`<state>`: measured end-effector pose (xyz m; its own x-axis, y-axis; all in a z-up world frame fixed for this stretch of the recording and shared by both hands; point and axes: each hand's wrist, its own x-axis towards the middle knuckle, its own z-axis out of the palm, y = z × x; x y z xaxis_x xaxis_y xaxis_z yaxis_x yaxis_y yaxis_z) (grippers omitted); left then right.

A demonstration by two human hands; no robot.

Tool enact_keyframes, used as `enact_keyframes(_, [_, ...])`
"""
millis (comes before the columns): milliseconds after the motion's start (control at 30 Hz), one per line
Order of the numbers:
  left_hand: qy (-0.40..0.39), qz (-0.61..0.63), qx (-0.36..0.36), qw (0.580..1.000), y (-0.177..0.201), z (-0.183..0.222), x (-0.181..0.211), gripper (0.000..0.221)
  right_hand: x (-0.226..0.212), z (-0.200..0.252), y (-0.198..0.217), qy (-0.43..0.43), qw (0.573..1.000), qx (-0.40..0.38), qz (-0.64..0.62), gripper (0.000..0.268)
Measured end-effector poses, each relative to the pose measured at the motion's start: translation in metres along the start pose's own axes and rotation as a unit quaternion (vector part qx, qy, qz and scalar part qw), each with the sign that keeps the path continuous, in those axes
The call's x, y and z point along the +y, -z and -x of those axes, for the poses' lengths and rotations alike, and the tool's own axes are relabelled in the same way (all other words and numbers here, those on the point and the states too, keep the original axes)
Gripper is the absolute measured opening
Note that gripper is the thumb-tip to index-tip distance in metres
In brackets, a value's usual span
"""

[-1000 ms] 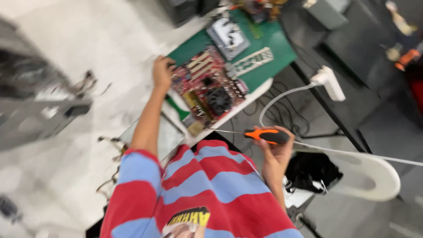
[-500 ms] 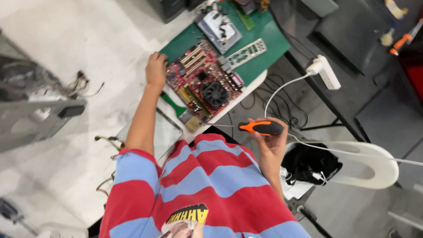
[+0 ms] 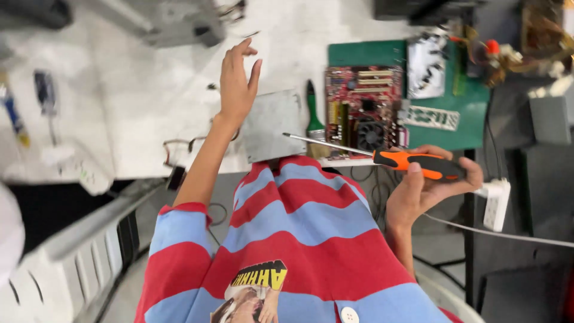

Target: The person is disassembling a computer power supply unit by removing the screws from its casing using a screwdriver.

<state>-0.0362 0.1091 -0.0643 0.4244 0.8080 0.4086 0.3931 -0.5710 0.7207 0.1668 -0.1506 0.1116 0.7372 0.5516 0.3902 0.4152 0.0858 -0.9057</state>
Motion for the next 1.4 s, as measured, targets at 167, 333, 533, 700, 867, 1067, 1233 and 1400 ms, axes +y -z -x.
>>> enact_keyframes(167, [0.159,-0.001,0.062,0.985,0.081,0.117,0.039,0.026,0.005,-0.019,-0.052,0.109,0.975,-0.182,-0.065,0.034])
enact_keyframes(333, [0.288,0.062,0.008,0.956,0.07,0.195,0.072,0.034,0.023,-0.013,-0.089,0.176,0.927,-0.32,-0.083,0.031])
enact_keyframes(533, [0.346,0.109,0.013,0.932,0.029,0.209,0.056,0.061,0.033,0.0,-0.105,0.181,0.892,-0.404,-0.098,0.027])
enact_keyframes(700, [0.346,0.104,0.008,0.932,0.015,0.209,0.043,0.046,0.037,0.015,-0.102,0.192,0.89,-0.408,-0.067,0.03])
enact_keyframes(867, [0.345,0.125,0.01,0.93,0.024,0.2,0.052,0.044,0.042,0.023,-0.1,0.192,0.898,-0.393,-0.052,0.029])
enact_keyframes(1067, [0.349,0.136,0.019,0.927,0.026,0.197,0.055,0.042,0.042,0.025,-0.101,0.203,0.899,-0.382,-0.068,0.029])
enact_keyframes(1233, [0.351,0.139,0.02,0.926,0.026,0.198,0.056,0.042,0.044,0.029,-0.101,0.211,0.897,-0.383,-0.064,0.028])
enact_keyframes(1400, [0.352,0.15,0.032,0.923,0.025,0.199,0.058,0.042,0.044,0.031,-0.1,0.178,0.921,-0.347,-0.004,0.028])
